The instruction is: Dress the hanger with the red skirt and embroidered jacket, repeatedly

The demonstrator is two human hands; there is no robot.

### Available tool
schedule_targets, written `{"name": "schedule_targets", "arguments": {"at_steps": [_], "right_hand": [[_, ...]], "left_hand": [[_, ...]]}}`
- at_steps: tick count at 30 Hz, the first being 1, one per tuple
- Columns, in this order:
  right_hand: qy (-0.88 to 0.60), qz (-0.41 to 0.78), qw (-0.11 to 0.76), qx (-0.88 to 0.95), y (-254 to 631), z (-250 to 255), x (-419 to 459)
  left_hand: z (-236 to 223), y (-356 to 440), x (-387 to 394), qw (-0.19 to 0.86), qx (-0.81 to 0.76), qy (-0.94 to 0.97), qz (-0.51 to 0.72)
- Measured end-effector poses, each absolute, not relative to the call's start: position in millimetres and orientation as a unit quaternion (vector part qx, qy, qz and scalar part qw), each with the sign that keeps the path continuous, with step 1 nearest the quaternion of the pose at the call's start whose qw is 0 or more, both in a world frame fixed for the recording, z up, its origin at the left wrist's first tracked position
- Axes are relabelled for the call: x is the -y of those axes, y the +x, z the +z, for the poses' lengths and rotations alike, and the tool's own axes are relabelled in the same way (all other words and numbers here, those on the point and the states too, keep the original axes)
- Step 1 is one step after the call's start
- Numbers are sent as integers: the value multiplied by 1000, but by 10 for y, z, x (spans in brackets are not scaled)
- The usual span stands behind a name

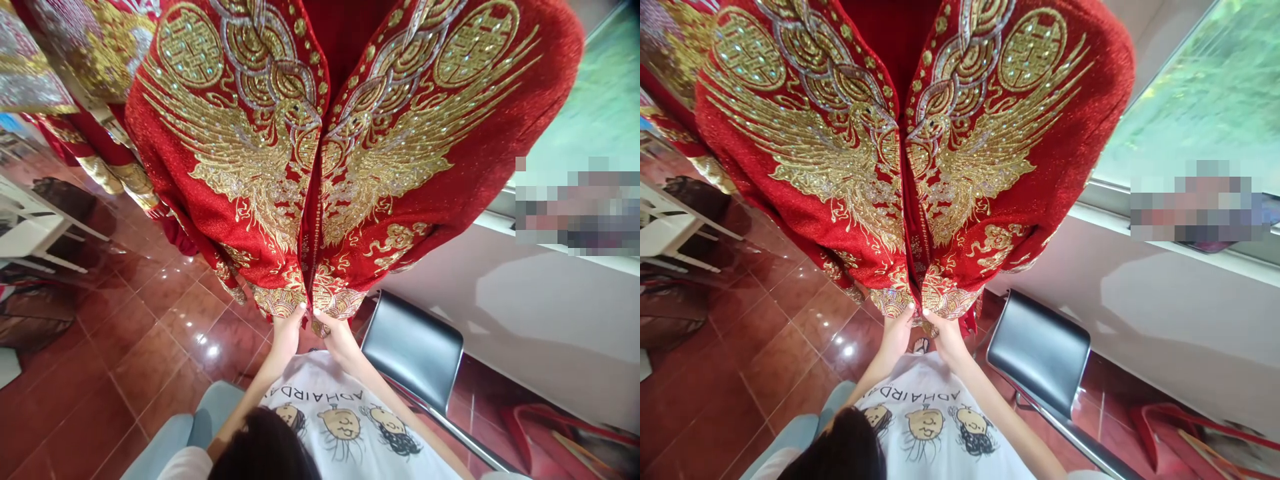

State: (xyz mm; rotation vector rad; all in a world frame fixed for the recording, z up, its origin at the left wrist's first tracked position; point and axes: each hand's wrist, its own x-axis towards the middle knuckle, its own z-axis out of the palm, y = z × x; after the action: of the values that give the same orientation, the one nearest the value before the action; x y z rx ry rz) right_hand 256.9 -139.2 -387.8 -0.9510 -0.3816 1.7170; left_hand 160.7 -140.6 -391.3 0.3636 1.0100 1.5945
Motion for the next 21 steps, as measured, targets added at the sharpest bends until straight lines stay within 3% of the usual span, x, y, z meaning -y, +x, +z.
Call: {"name": "schedule_targets", "arguments": {"at_steps": [21], "right_hand": [[-400, 745, 522, 113, 2420, -3825, 1216]], "left_hand": [[-4055, 1564, 1398, 558, -447, 159, 680]]}}
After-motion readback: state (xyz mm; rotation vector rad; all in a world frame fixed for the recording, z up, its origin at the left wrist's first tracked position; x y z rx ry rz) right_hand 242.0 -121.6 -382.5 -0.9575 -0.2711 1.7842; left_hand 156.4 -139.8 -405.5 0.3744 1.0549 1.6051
